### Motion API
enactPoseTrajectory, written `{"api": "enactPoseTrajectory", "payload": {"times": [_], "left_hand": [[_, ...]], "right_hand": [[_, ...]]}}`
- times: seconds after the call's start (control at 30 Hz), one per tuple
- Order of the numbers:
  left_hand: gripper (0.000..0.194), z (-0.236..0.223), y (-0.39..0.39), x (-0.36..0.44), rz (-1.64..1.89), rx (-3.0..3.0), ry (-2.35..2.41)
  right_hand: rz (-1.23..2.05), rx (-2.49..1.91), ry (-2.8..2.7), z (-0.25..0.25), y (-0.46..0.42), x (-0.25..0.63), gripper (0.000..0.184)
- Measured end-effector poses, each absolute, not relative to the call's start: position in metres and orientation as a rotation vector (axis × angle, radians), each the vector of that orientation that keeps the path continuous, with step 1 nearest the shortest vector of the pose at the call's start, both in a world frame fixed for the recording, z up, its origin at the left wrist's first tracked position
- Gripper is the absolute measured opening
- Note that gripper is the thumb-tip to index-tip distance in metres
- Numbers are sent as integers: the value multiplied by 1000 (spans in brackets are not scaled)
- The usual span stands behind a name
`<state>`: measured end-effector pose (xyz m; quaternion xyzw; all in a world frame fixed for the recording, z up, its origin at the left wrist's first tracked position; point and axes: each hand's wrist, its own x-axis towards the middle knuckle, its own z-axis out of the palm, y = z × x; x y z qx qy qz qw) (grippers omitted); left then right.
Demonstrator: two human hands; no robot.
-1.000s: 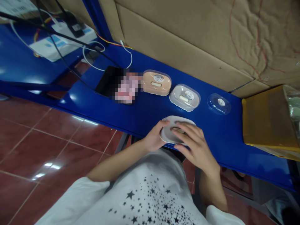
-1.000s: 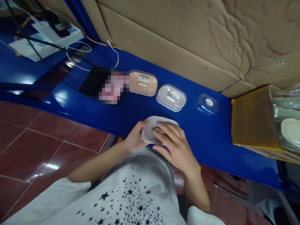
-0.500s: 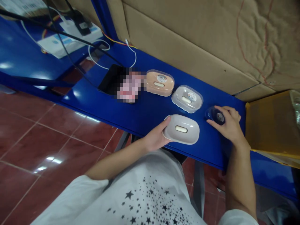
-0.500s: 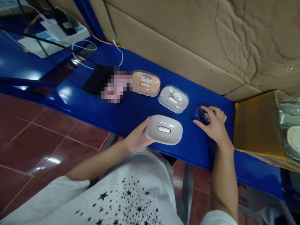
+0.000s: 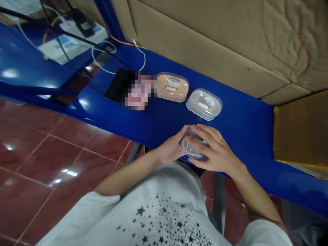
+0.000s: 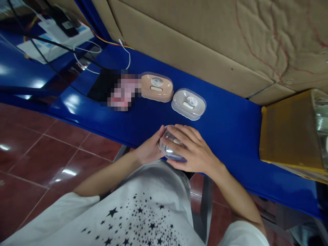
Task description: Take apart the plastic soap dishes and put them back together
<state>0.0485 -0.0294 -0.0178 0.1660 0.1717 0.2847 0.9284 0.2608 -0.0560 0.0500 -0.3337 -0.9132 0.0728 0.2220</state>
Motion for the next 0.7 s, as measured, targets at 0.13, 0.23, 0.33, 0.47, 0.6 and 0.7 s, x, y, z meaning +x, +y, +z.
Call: {"api": "enactPoseTrajectory", "payload": {"times": [0.13,0.23,0.33,0.47,0.6,0.7], "left_hand": [[61,-17,-30,51,599,345,407],[59,-13,-31,54,594,355,446],[60,-8,-32,56,617,381,411],[61,-5,-33,57,626,385,444],[60,-5,-35,59,639,386,494],[63,-3,-38,61,665,410,498]], "right_hand": [[168,-907,-2513,45,-56,258,101],[231,-936,-2498,48,-56,264,106],[301,-993,-2509,54,-57,264,109],[373,-1023,-2511,58,-55,264,110],[419,-1107,-2525,61,-53,268,103],[471,-1139,-2509,62,-53,271,98]]}}
